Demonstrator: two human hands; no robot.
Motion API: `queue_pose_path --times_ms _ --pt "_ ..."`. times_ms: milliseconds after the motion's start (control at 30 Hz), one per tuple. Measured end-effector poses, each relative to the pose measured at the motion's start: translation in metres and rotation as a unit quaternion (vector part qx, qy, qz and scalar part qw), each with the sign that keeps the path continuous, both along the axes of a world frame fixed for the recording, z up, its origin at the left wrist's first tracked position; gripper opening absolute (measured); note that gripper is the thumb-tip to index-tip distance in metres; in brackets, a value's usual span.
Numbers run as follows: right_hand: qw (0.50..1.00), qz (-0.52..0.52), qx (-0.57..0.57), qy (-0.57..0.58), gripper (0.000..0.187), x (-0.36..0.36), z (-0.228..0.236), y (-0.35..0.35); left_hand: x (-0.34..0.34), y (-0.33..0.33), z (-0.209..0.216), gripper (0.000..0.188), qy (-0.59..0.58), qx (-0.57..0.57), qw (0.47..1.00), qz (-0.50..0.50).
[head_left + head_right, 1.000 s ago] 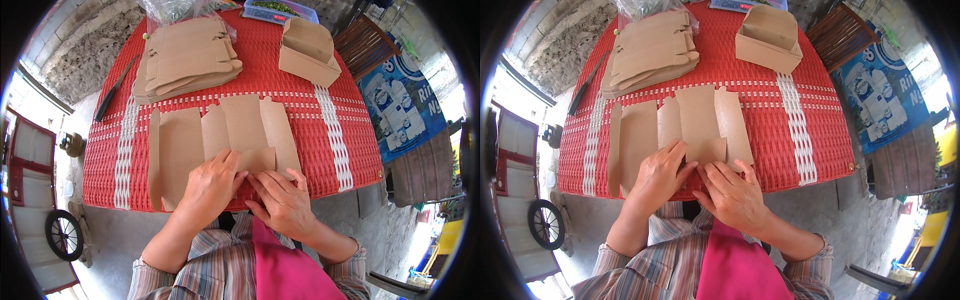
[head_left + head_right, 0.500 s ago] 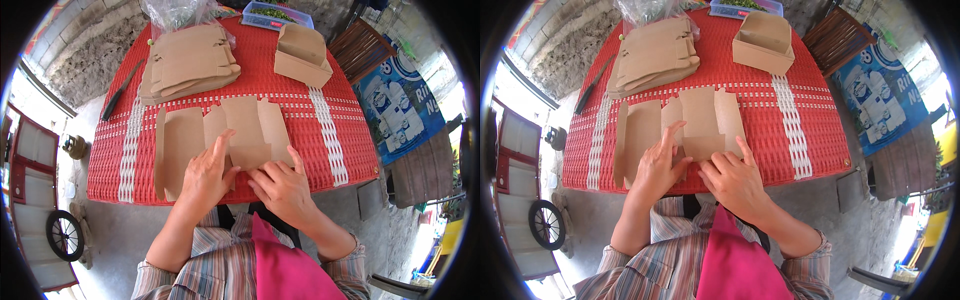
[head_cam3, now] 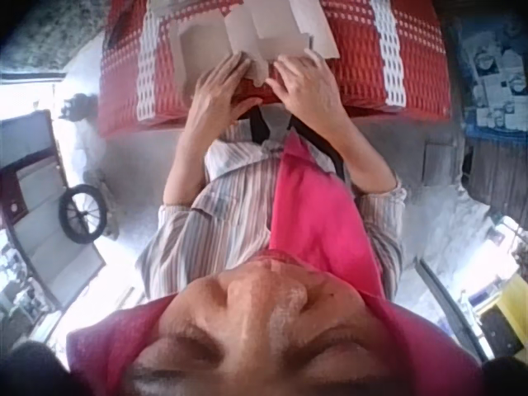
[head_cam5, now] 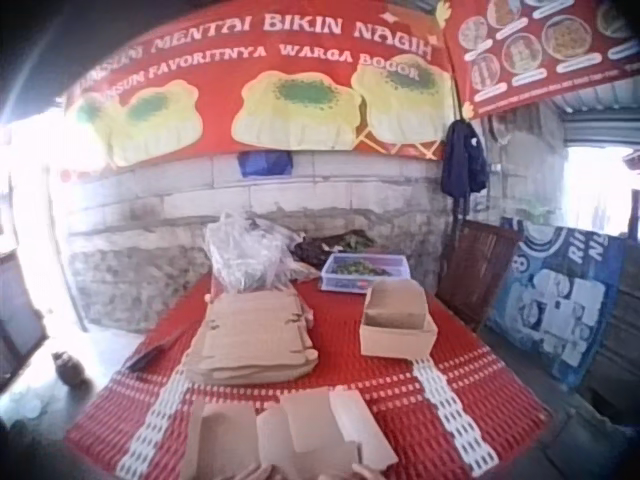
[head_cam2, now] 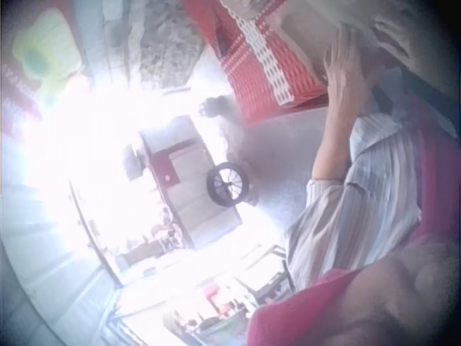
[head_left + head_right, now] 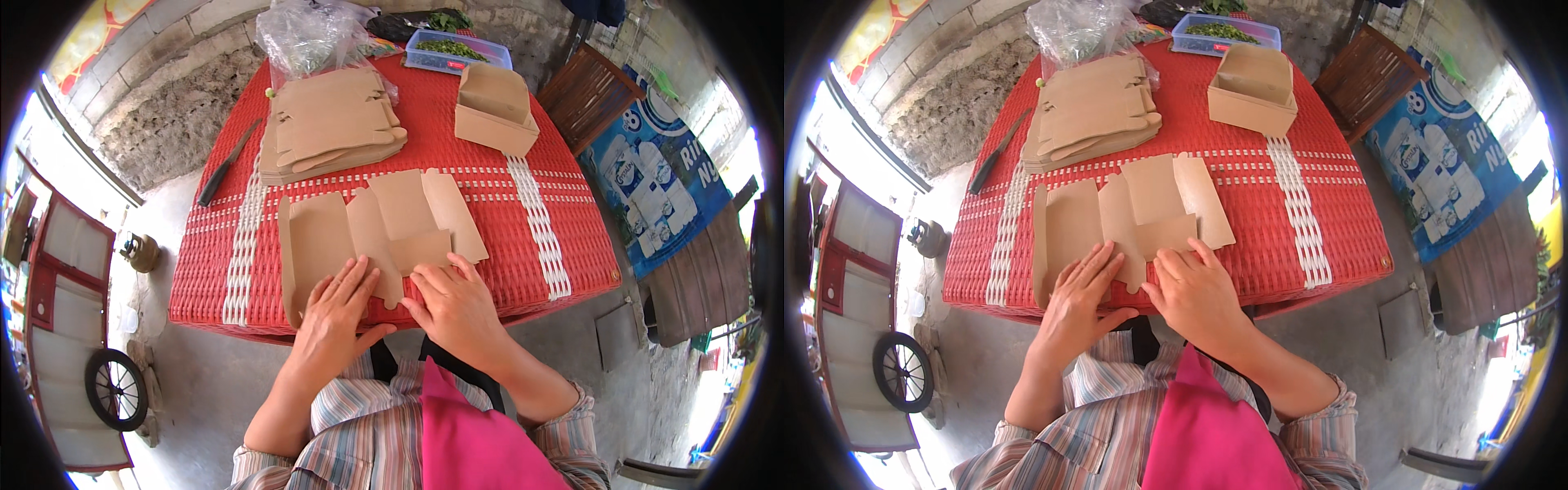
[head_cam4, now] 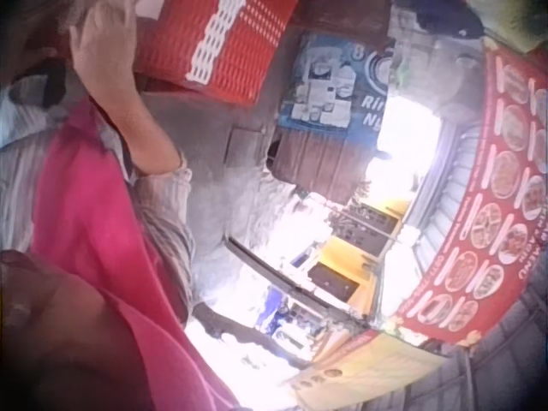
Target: The person assembles flat cardboard sheets into small rectangular boxes by hand. They fold the side flaps, tuck the tabs into slots, and press the edges to form the box structure. The person repeats this process for multiple units, stacking the finished boxes on the table.
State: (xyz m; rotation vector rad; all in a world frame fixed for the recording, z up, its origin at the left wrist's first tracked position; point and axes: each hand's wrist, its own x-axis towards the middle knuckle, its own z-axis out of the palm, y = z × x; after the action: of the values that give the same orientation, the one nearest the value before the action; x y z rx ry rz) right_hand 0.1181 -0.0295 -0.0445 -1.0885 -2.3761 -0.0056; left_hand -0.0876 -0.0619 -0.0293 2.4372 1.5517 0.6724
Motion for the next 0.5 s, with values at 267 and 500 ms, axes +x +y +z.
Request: queue_pose_path --times_ms 267,500 --pt "0.996 0.087 -0.034 -0.003 0.044 0.017 0.009 -0.011 0.004 -0.014 -0.008 0.045 -0.026 0.048 0.998 0.025" --pt "0.997 0.073 -0.015 0.017 0.018 0.002 0.01 -0.001 -0.005 -0.003 -0.005 0.039 -0.058 0.032 0.998 -0.009"
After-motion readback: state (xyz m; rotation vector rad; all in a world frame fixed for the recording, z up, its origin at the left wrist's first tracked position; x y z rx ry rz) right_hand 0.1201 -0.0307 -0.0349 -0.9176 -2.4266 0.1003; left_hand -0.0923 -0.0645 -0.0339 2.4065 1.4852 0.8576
